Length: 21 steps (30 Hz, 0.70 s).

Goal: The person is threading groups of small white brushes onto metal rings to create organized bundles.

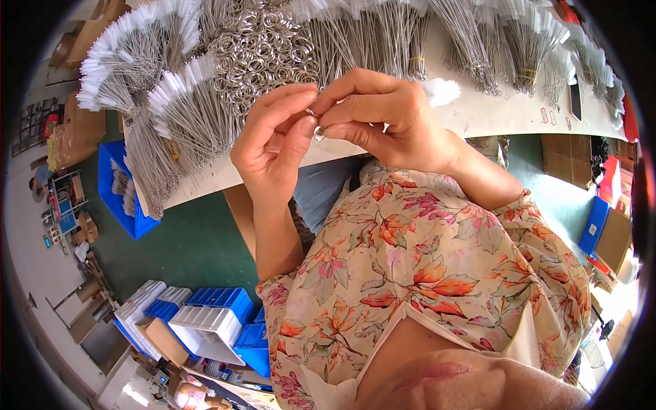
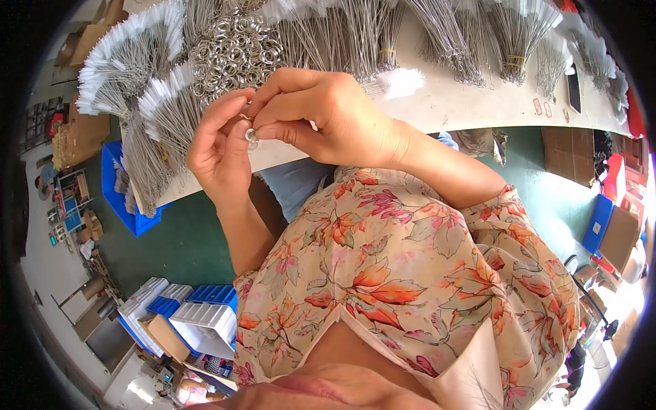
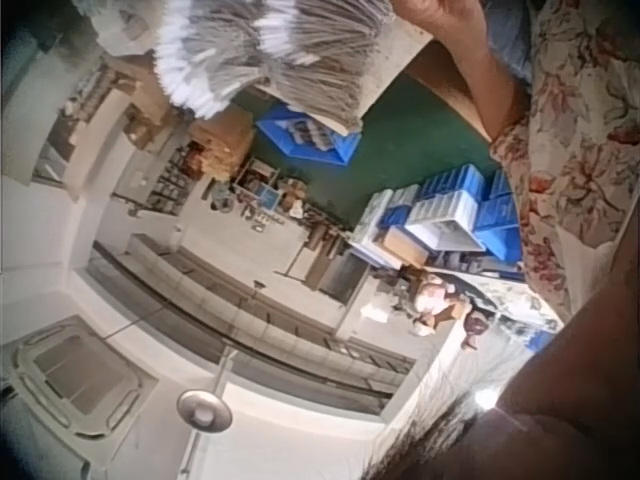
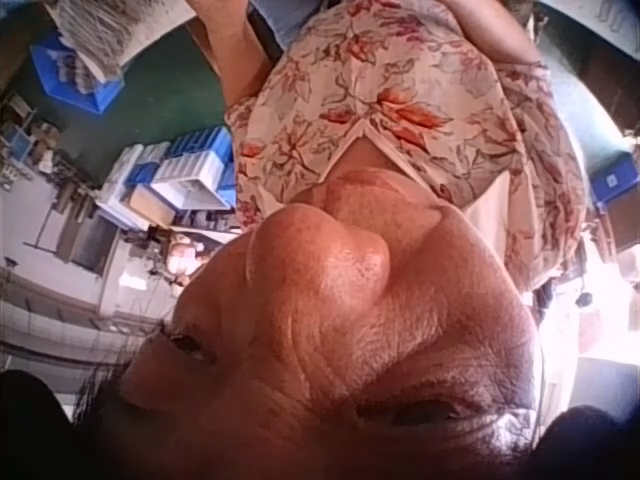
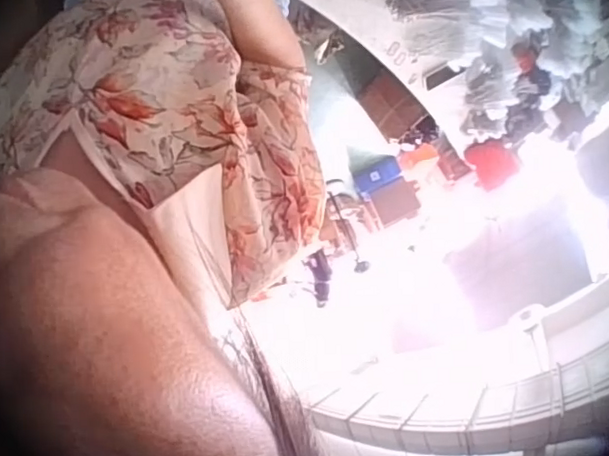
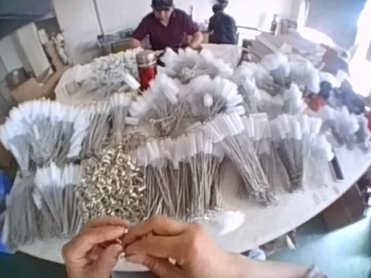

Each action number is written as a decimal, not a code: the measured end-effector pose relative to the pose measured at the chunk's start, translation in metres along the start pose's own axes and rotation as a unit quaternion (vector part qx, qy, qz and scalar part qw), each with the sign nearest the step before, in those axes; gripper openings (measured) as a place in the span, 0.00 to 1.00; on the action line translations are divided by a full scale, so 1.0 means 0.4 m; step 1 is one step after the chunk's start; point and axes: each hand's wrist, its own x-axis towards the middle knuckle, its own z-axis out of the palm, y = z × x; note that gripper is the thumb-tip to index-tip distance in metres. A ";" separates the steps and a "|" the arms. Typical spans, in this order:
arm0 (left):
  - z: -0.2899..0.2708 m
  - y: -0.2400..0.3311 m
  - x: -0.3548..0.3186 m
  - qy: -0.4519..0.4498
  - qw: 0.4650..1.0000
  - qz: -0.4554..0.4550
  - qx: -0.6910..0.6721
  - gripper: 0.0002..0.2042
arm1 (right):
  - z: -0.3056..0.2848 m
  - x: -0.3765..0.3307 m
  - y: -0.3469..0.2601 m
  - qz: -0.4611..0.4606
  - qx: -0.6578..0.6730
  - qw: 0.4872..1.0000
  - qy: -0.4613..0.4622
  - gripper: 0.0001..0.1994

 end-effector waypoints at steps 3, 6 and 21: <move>-0.024 -0.004 -0.005 -0.011 0.998 -0.033 -0.045 0.11 | 0.007 0.007 -0.003 -0.017 0.003 1.000 0.007 0.06; -0.025 -0.003 -0.011 -0.009 0.990 -0.081 -0.113 0.13 | 0.001 0.012 -0.004 -0.029 -0.022 0.999 -0.016 0.05; -0.037 0.050 -0.018 0.024 0.992 0.030 0.122 0.15 | 0.006 0.060 -0.014 0.228 0.263 0.937 -0.035 0.08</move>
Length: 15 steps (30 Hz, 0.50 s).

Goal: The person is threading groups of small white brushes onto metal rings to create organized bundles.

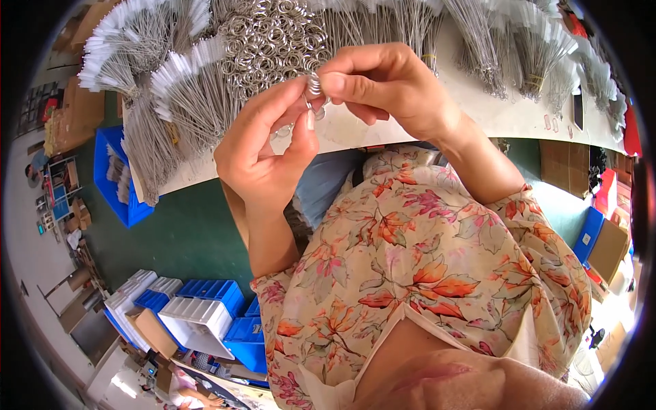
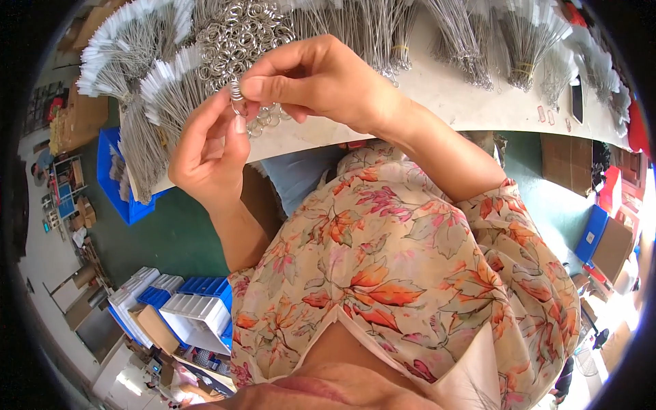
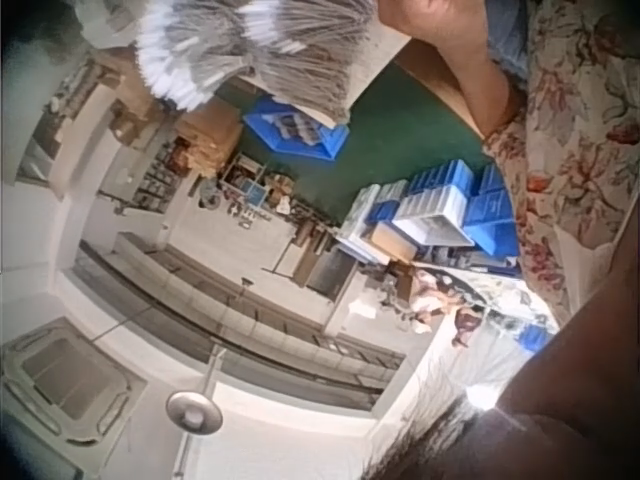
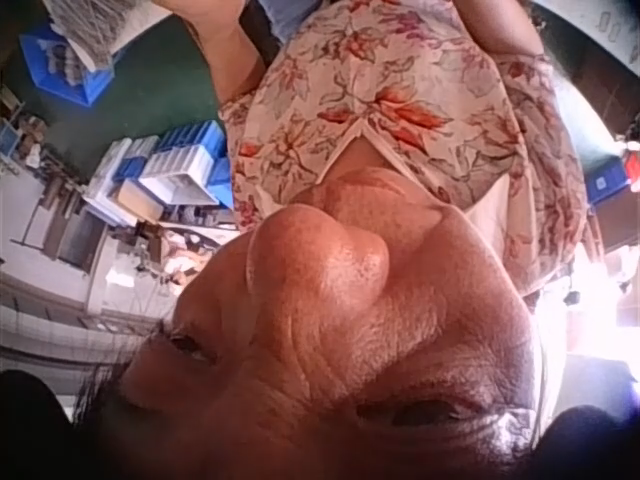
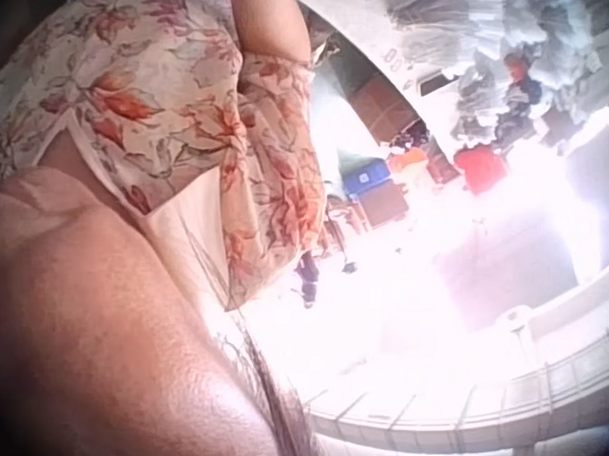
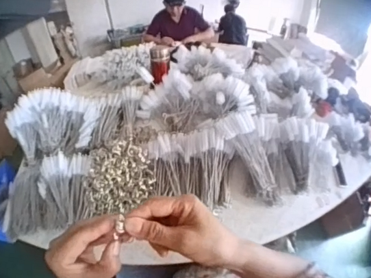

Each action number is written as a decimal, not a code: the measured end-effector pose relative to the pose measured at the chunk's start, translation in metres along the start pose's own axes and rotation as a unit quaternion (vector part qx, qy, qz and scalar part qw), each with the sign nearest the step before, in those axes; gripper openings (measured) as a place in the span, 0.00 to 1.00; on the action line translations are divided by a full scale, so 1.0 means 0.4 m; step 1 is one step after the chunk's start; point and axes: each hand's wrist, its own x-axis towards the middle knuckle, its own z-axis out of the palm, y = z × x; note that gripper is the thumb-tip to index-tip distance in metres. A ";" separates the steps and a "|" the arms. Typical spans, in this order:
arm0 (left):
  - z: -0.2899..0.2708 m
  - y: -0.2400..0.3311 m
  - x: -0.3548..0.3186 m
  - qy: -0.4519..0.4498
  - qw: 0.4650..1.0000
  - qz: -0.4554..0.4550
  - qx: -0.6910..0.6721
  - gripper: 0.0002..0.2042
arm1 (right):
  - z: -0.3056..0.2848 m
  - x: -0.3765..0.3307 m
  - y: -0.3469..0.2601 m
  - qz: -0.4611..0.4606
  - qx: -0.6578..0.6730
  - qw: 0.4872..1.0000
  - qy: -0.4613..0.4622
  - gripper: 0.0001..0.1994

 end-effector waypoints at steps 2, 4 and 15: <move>0.000 0.007 0.005 0.003 0.999 0.025 0.027 0.15 | 0.015 0.008 -0.008 0.046 0.043 0.998 0.010 0.09; -0.005 0.013 0.012 0.000 0.999 0.008 0.049 0.15 | 0.014 0.014 0.001 0.037 0.030 0.999 0.006 0.09; -0.042 -0.015 0.016 -0.066 0.983 -0.149 -0.080 0.16 | -0.014 0.042 -0.017 0.038 -0.169 0.983 -0.063 0.08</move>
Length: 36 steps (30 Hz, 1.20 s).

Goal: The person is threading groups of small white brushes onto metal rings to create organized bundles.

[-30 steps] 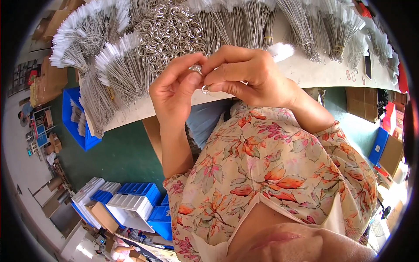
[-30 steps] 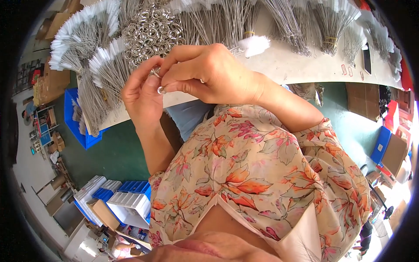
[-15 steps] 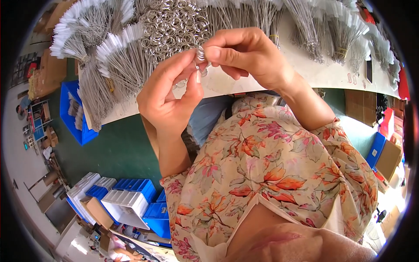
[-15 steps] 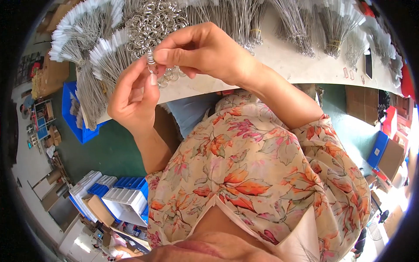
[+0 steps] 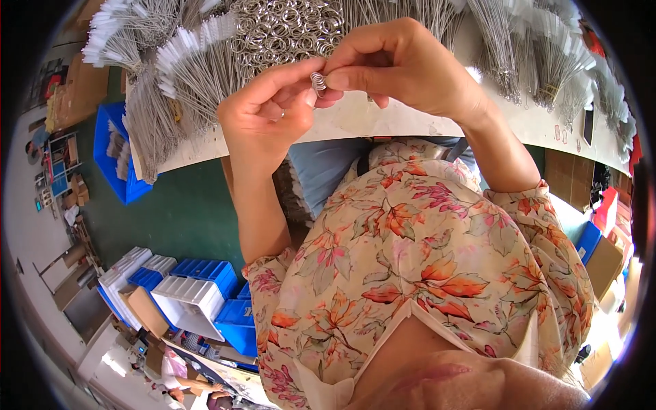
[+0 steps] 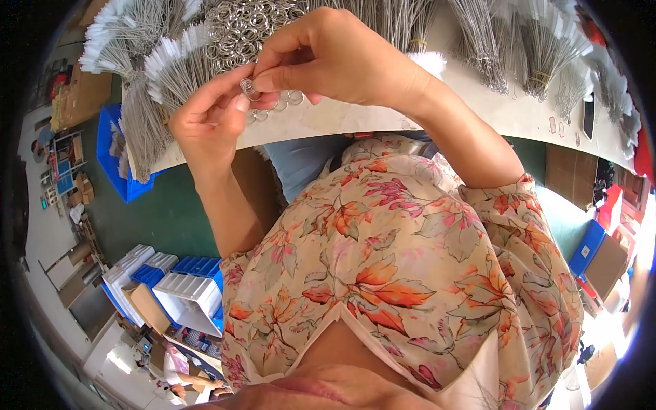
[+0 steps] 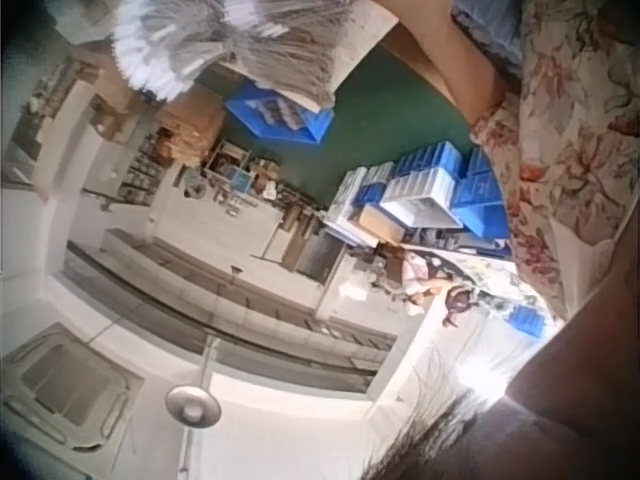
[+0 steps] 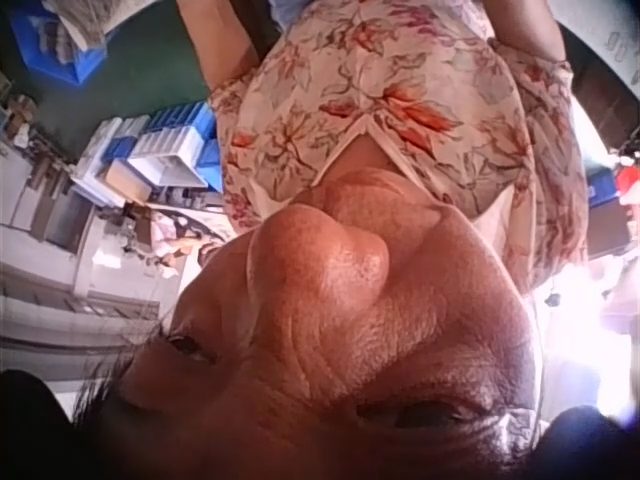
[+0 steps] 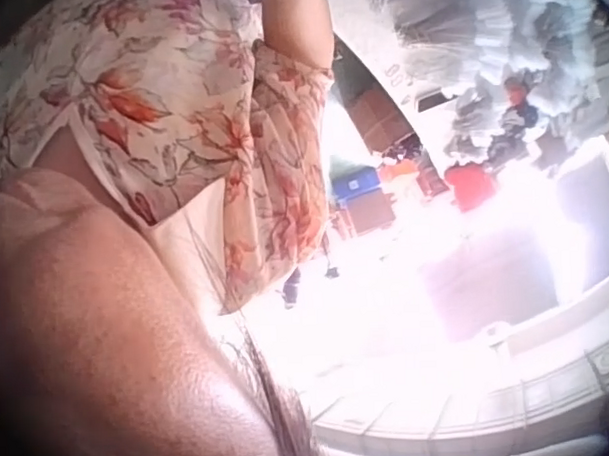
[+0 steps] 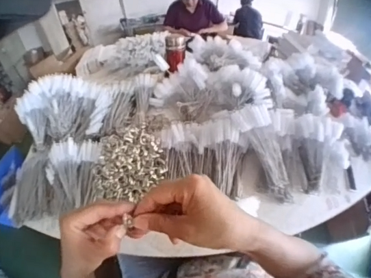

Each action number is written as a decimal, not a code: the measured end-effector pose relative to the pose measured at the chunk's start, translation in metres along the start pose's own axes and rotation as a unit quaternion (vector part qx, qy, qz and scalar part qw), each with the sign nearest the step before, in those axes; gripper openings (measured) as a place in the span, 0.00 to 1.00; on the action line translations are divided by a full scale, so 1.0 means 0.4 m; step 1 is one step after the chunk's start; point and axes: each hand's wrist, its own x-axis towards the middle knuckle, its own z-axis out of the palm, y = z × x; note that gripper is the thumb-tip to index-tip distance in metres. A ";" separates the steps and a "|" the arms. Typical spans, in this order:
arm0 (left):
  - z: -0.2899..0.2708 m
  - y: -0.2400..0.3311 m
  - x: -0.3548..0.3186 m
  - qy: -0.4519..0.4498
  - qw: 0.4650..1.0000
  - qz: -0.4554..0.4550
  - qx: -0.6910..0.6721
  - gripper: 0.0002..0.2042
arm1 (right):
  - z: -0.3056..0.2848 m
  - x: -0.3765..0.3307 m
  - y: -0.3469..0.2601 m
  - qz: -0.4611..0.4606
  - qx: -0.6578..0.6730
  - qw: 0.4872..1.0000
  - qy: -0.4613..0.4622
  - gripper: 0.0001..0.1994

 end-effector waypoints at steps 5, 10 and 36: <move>0.014 0.016 -0.008 0.018 0.977 0.117 0.176 0.15 | -0.021 0.007 0.013 0.024 0.020 0.998 -0.051 0.08; 0.004 0.007 -0.015 -0.006 1.000 -0.014 -0.019 0.15 | -0.035 0.014 -0.021 -0.055 -0.061 0.992 -0.094 0.08; 0.008 0.000 -0.012 0.006 0.993 0.095 0.071 0.14 | -0.042 0.024 -0.025 0.040 0.014 0.995 -0.093 0.05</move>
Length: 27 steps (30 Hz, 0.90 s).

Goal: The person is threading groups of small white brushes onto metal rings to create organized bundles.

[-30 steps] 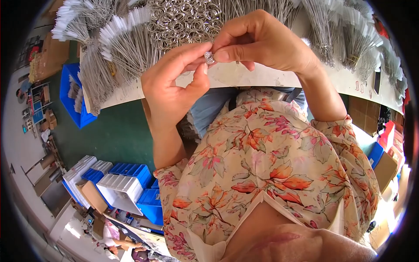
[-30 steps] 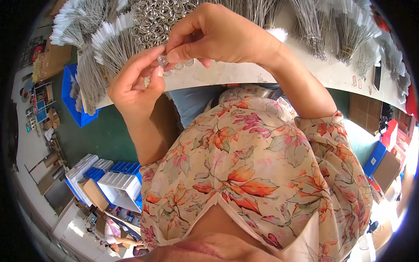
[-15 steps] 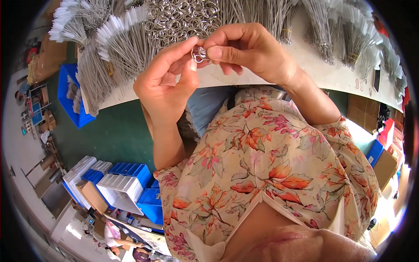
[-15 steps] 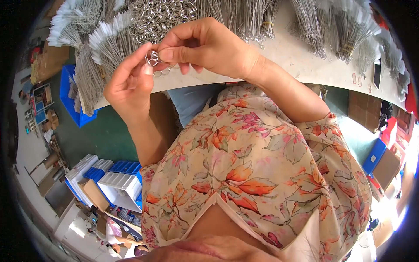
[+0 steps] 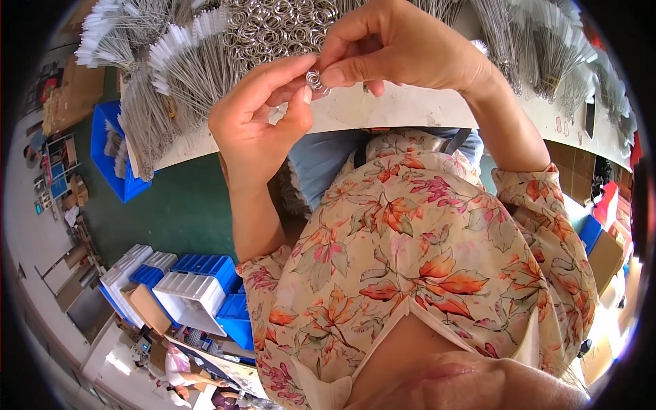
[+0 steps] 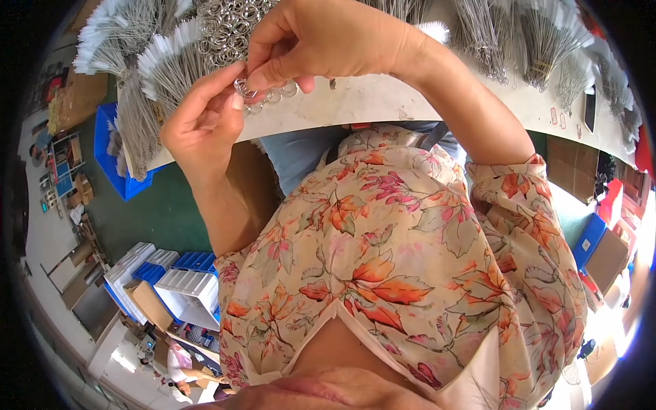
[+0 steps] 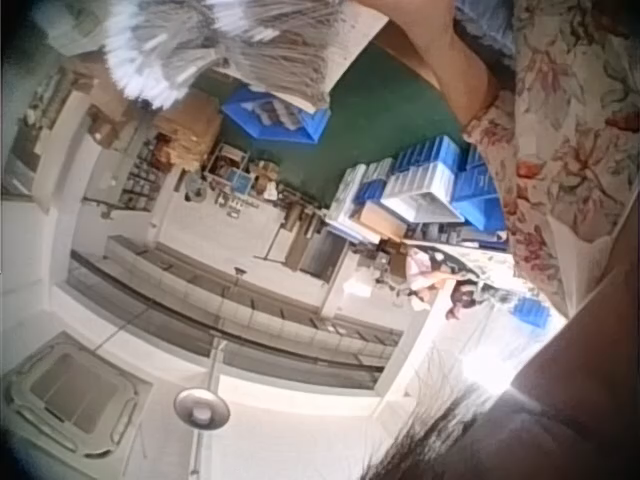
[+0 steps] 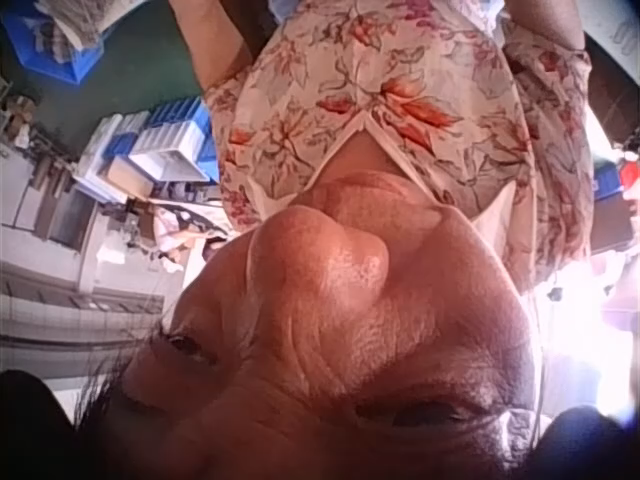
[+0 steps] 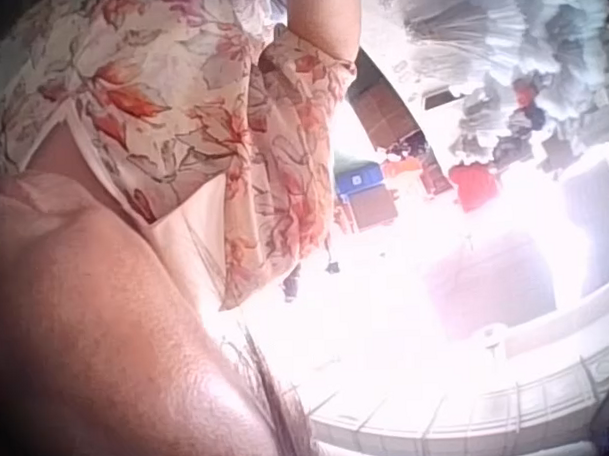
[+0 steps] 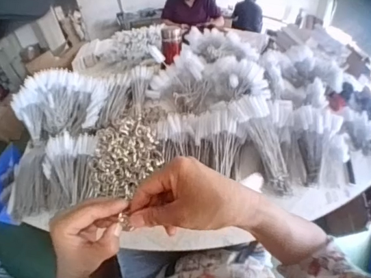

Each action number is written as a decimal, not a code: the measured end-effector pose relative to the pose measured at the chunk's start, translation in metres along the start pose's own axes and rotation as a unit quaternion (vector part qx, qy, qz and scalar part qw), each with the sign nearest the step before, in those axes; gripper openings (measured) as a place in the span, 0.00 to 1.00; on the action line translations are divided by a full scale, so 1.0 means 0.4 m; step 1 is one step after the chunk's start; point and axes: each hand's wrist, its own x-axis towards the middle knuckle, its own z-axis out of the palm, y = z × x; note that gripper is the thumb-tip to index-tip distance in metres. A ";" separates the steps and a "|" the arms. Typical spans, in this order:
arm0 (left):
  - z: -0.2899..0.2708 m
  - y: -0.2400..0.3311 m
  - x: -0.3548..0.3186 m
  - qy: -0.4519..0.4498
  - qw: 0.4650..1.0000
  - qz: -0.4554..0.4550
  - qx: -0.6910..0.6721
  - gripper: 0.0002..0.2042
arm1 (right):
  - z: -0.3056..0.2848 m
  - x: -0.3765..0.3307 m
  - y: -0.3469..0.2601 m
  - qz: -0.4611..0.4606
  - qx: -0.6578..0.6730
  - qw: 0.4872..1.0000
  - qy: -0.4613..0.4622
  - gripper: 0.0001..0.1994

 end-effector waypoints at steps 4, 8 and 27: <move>-0.004 -0.003 0.002 0.018 0.999 -0.004 -0.036 0.14 | 0.011 0.000 0.012 0.003 -0.011 1.000 -0.027 0.07; -0.006 0.012 0.006 0.029 0.996 -0.037 -0.071 0.14 | 0.023 -0.007 0.062 0.003 0.140 0.989 -0.056 0.09; -0.009 -0.007 0.005 0.056 0.981 -0.146 -0.112 0.12 | 0.108 0.015 0.101 -0.281 -0.244 0.873 0.316 0.04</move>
